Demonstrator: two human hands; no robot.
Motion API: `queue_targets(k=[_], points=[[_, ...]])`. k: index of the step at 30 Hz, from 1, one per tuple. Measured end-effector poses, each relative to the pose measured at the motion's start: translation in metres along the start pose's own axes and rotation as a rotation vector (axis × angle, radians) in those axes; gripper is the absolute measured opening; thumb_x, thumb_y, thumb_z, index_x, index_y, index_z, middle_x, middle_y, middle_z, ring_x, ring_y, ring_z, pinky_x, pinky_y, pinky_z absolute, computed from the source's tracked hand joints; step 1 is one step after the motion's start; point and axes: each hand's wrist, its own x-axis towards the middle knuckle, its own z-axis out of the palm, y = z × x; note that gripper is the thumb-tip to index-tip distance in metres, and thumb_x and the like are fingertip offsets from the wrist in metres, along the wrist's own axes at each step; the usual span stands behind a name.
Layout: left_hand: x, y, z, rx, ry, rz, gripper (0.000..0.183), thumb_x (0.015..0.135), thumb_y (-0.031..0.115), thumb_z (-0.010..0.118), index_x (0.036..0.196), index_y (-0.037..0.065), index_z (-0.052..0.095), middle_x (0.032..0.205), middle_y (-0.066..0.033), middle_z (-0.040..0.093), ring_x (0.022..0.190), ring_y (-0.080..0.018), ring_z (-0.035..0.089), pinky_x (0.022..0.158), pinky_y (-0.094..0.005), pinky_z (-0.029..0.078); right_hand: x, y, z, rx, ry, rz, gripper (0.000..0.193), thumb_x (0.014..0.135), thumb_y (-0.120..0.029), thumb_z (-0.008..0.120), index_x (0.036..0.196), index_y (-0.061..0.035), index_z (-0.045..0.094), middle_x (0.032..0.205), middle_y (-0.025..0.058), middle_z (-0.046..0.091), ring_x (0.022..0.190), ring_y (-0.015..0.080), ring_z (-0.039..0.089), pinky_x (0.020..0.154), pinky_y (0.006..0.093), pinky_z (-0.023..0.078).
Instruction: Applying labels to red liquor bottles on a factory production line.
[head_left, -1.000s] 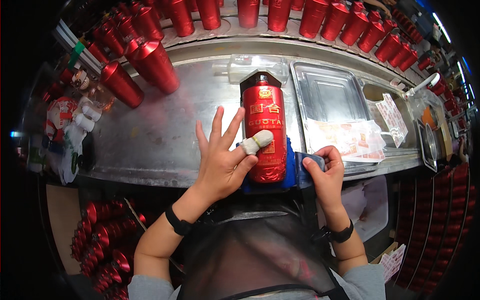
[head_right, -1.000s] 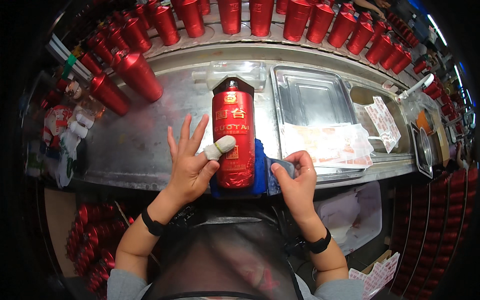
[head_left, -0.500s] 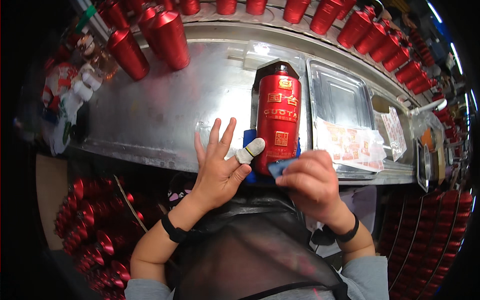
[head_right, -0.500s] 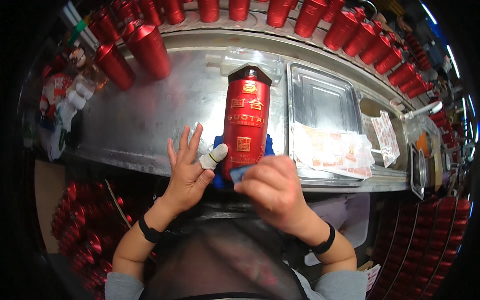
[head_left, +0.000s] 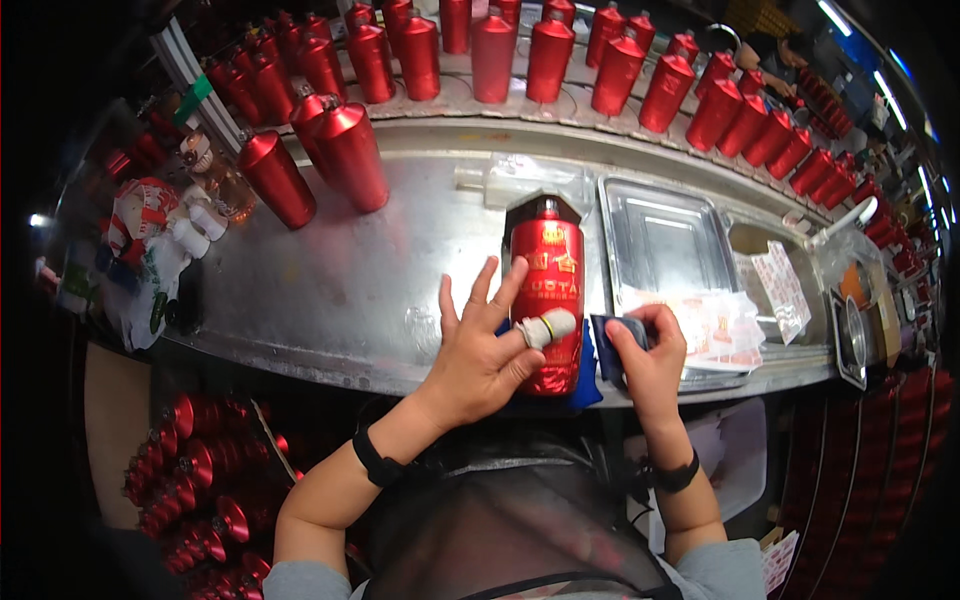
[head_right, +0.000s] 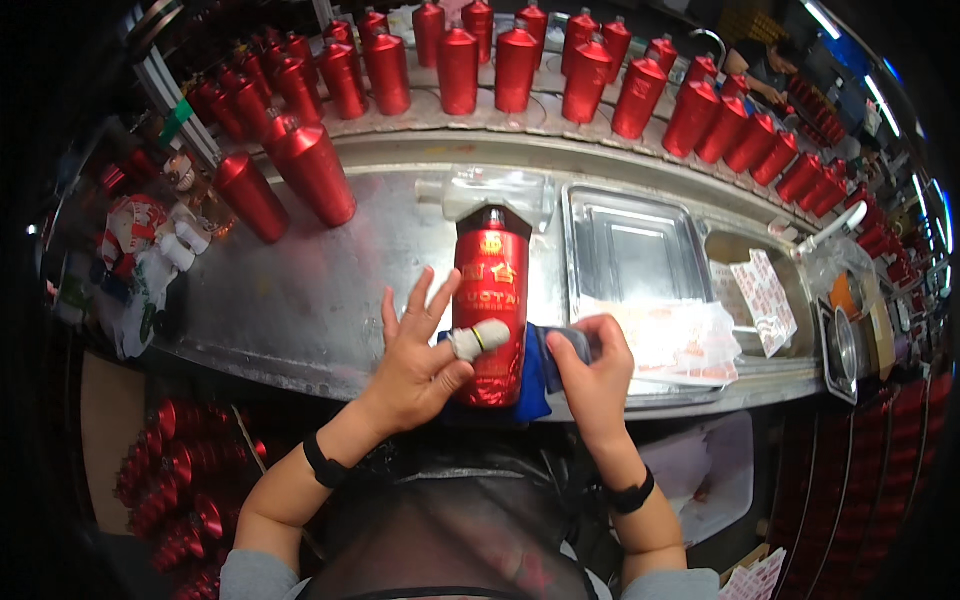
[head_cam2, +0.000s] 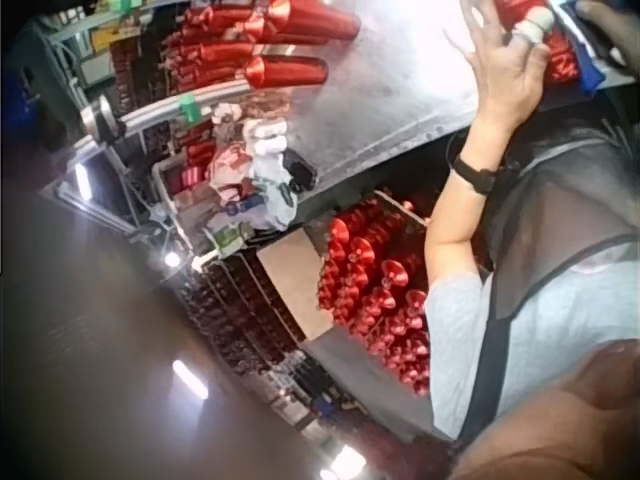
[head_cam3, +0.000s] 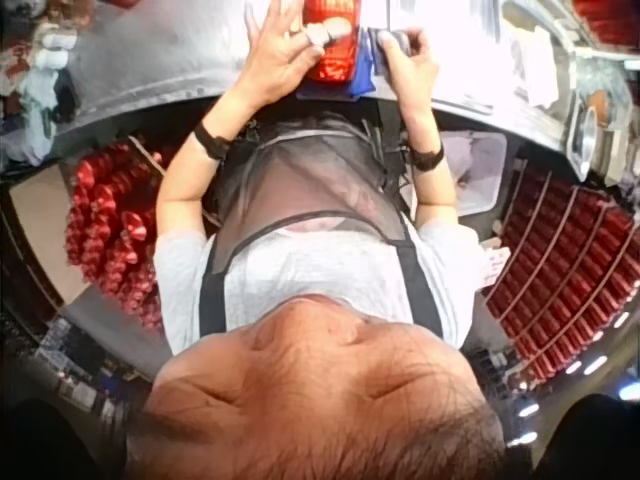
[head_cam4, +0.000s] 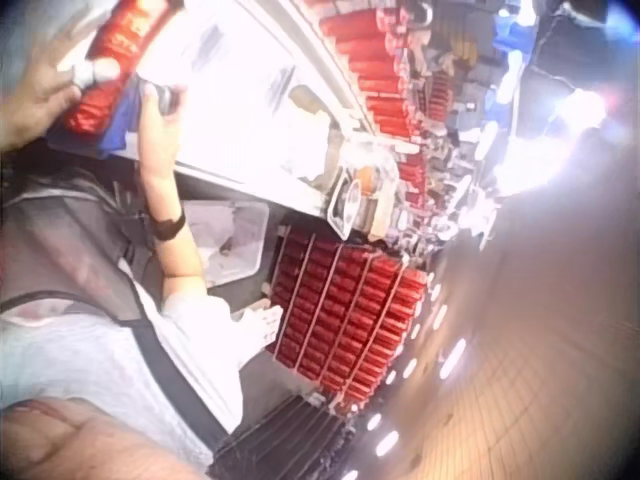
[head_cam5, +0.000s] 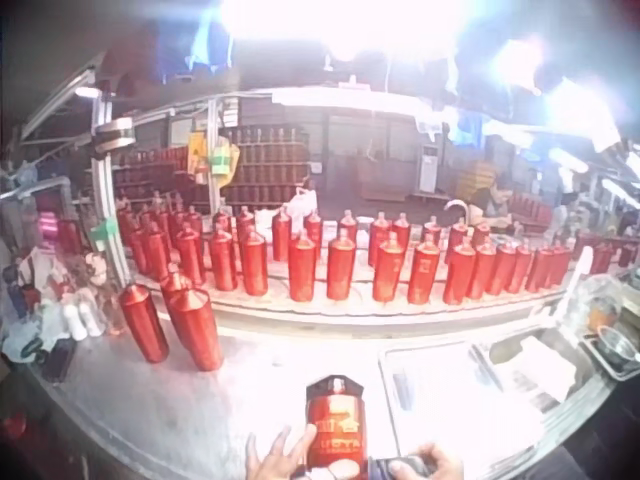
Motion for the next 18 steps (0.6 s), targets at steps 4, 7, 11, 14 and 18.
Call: queue_targets(k=[4,7,11,14,18], points=[[0.004,-0.001,-0.003,0.018,-0.053,0.062,0.032,0.092,0.04,0.054,0.113,0.022,0.069,0.156,-0.0135,0.022,0.144,-0.0378,0.013,0.106,-0.0659,-0.005,-0.011,-0.01,0.003,0.074,-0.054,0.023,0.017,0.081,-0.006,0.071,0.087,-0.0021,0.056,0.078,0.0012,0.058,0.073,0.0064,0.053,0.064,0.0206,0.043],[0.012,-0.011,-0.008,-0.034,0.005,0.027,0.03,0.092,0.039,0.055,0.11,0.019,0.07,0.155,-0.0139,0.024,0.144,-0.0368,0.014,0.106,-0.0663,-0.004,0.008,0.035,-0.014,-0.006,0.051,0.029,0.017,0.081,-0.005,0.071,0.088,-0.0015,0.056,0.079,0.0007,0.059,0.069,0.0068,0.054,0.063,0.0201,0.044],[0.031,-0.023,-0.004,-0.022,0.027,0.069,0.03,0.093,0.034,0.053,0.107,0.012,0.068,0.155,-0.0151,0.024,0.143,-0.0354,0.019,0.107,-0.0662,0.002,0.0,-0.015,0.004,0.228,-0.162,0.044,0.021,0.083,-0.007,0.073,0.094,-0.0032,0.056,0.083,-0.0004,0.059,0.072,0.0055,0.054,0.065,0.0181,0.044],[0.037,-0.035,-0.004,0.015,0.164,-0.008,0.031,0.093,0.035,0.051,0.112,0.016,0.067,0.154,-0.0148,0.025,0.142,-0.0365,0.021,0.107,-0.0667,0.005,0.013,-0.014,0.019,0.05,-0.174,-0.084,0.019,0.083,-0.01,0.072,0.093,-0.0033,0.058,0.081,-0.0019,0.055,0.072,0.0055,0.049,0.065,0.0192,0.04],[0.069,-0.059,0.024,-0.133,0.295,-0.296,0.033,0.091,0.04,0.056,0.092,0.011,0.071,0.153,-0.0151,0.027,0.14,-0.0401,0.024,0.108,-0.065,0.008,0.061,0.075,-0.052,-0.206,-0.013,-0.126,0.021,0.083,-0.011,0.07,0.1,-0.0039,0.06,0.084,-0.001,0.054,0.075,0.0044,0.047,0.066,0.0188,0.039]])
